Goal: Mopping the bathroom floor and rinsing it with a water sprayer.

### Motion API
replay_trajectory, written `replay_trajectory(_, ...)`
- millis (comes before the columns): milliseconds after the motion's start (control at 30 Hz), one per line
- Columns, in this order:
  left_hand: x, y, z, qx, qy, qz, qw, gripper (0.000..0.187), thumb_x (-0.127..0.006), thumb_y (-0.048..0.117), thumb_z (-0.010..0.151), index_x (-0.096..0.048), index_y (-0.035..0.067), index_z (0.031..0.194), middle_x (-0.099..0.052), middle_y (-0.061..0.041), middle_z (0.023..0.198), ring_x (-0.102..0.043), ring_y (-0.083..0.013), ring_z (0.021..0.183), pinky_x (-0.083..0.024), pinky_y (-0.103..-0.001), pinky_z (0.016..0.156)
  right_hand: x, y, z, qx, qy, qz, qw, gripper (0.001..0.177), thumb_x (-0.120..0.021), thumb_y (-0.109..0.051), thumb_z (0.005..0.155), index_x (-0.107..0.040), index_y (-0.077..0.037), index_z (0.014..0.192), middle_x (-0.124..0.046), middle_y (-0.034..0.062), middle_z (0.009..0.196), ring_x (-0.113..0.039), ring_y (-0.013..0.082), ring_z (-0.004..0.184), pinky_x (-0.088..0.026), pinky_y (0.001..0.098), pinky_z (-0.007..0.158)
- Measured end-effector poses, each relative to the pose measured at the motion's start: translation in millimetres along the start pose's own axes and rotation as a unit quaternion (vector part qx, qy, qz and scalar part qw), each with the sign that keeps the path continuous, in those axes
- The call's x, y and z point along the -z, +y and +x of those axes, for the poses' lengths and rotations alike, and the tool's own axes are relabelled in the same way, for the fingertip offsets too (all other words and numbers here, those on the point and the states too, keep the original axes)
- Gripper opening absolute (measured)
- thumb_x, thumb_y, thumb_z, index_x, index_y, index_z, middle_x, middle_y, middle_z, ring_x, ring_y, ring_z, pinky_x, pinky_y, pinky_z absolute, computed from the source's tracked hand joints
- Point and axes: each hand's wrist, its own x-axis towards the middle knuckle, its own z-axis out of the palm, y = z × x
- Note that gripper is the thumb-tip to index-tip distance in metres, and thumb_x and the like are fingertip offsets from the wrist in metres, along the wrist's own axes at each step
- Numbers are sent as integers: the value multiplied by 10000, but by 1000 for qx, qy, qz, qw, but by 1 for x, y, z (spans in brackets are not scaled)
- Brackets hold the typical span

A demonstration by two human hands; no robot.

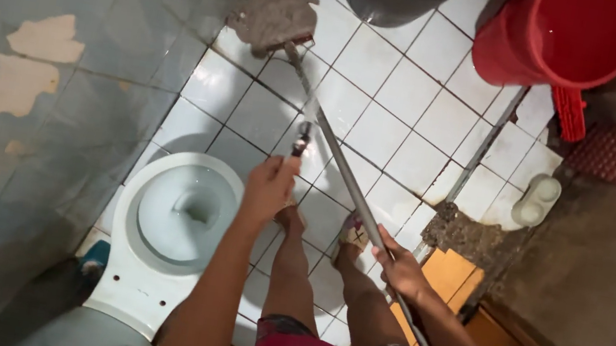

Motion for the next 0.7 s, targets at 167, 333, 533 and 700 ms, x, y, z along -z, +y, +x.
replay_trajectory(167,-34,-19,-17,24,-49,-3,999,366,-652,382,979,-656,40,847,-515,12,605,-446,-69,500,-337,-241,449,36,53,-30,-4,-19,-12,1000,666,-573,-388,994,-275,-399,1589,-452,68,495,-479,170,354,-445,361,388)
replay_trajectory(333,-57,-22,-43,22,-47,-20,998,373,-638,396,993,-654,52,848,-509,22,606,-450,-62,505,-325,-238,445,59,167,-59,-28,-22,60,998,642,-594,-383,983,-383,-368,1590,-465,56,540,-441,174,400,-399,343,407)
replay_trajectory(533,-70,-31,-76,44,-45,-5,998,354,-618,383,1001,-656,69,841,-506,28,596,-421,-59,487,-286,-241,426,72,354,-49,127,-10,28,991,626,-600,-333,1000,-391,-250,1584,-660,139,836,-582,189,724,-480,323,662)
replay_trajectory(700,-76,-29,-63,32,-30,7,999,315,-616,354,990,-699,78,863,-535,40,611,-437,-46,498,-305,-235,436,59,332,0,265,19,35,963,572,-580,-318,1050,-418,-191,1585,-656,215,1016,-561,208,873,-492,339,769)
